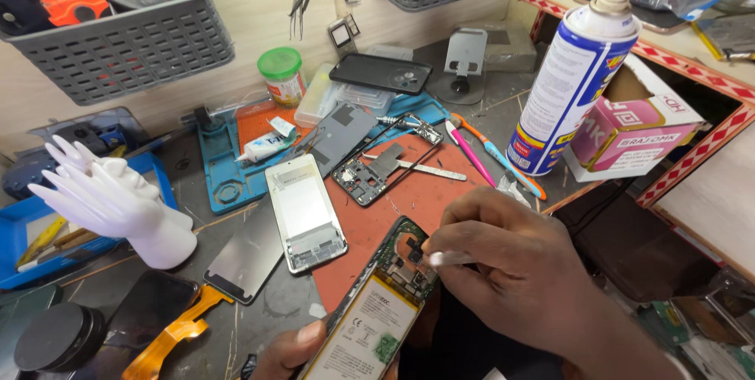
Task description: The person disassembles a smartphone, removes the screen assembly, and cleans the adhesive residue from the frame using a metal tool and a spray cleaner. They then use a brush to sweep away debris from the cleaned frame.
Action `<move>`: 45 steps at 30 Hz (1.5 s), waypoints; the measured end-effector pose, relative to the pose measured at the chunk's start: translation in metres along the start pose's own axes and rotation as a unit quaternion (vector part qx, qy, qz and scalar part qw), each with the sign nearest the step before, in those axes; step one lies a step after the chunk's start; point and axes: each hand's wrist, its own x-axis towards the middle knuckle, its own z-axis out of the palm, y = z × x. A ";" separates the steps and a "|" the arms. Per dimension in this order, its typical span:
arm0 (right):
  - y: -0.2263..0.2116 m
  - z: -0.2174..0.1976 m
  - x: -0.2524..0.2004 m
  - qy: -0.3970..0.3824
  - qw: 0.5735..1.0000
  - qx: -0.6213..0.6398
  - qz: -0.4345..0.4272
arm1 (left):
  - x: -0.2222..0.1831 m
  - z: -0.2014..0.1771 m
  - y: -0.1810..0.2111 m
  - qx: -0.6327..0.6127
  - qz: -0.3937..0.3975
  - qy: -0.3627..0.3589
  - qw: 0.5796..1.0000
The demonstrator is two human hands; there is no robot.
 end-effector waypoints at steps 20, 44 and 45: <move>0.009 0.010 0.001 -0.099 0.943 -0.252 -0.192 | 0.005 0.010 0.005 0.080 -0.050 0.069 0.993; 0.020 0.017 0.002 -0.136 0.926 -0.269 -0.229 | -0.014 0.047 0.015 0.023 -0.036 0.115 0.992; 0.021 0.017 0.002 -0.136 0.927 -0.267 -0.227 | -0.013 0.047 0.015 0.020 -0.038 0.115 0.992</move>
